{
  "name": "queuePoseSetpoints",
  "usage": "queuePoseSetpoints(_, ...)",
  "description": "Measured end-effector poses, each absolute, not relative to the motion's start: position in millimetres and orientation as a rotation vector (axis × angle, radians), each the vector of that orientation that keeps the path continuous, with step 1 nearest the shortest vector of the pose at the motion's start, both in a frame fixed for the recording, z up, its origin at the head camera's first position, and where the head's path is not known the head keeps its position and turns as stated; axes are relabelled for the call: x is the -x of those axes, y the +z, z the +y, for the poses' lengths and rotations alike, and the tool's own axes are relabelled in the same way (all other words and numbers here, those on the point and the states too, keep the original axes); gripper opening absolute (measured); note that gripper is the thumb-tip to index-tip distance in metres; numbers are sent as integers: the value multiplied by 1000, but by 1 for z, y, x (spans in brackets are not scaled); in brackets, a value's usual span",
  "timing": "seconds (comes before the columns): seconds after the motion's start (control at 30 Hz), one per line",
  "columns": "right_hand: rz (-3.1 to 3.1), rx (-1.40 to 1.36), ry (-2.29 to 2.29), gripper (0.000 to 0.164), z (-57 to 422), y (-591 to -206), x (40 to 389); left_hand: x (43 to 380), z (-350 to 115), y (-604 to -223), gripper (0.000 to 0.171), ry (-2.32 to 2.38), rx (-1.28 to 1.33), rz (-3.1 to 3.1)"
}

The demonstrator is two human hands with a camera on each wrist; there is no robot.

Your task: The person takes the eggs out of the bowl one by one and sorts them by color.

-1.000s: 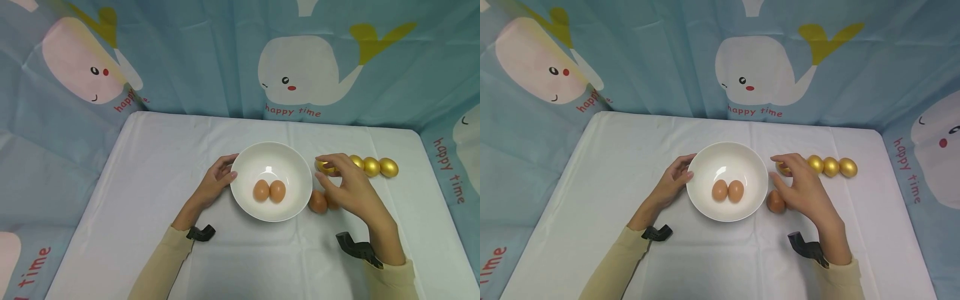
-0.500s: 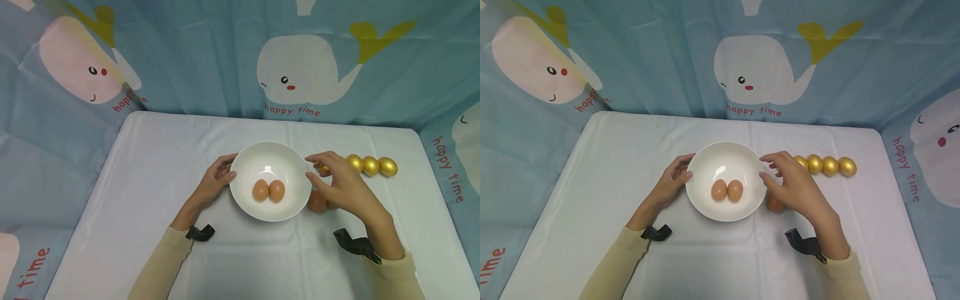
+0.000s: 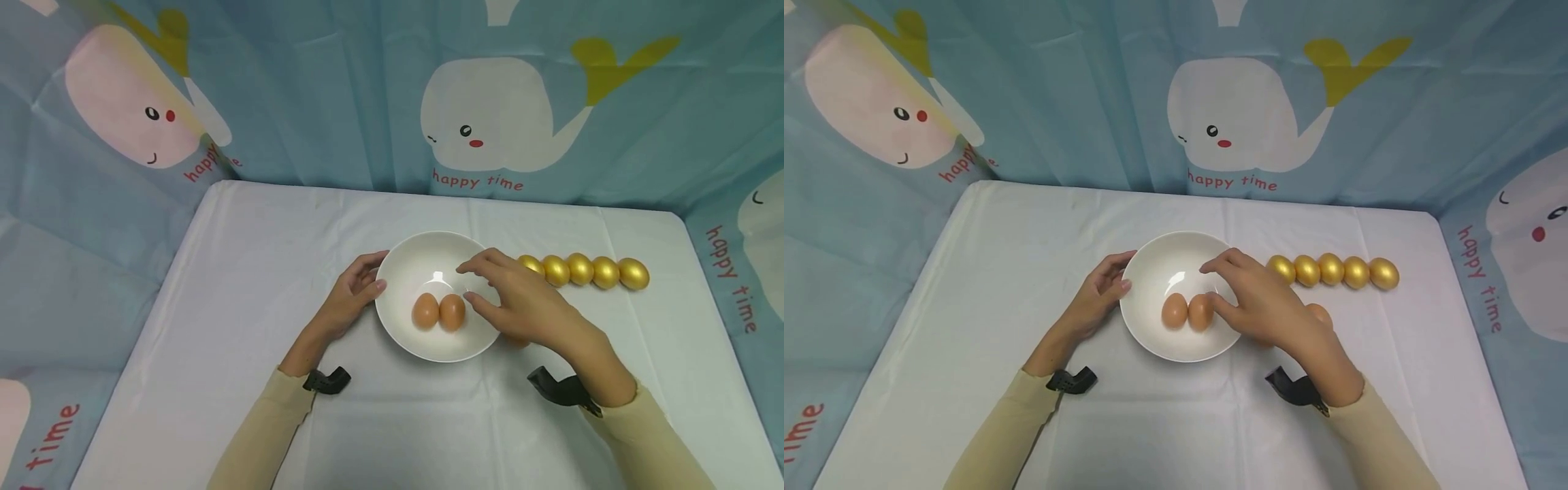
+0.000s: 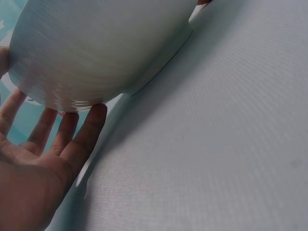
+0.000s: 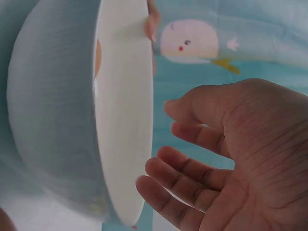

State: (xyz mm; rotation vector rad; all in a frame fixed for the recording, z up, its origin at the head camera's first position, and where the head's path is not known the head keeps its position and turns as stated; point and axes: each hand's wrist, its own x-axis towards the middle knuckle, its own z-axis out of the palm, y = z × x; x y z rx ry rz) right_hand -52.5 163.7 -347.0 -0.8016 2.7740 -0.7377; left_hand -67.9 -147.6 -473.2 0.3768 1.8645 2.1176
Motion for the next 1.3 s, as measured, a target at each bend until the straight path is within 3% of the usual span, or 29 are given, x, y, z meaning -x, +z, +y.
queuePoseSetpoints(1.3, 2391, 1286, -241, 30, 86, -353, 81, 68, -149, -472, 56, 2115, -367, 1840)
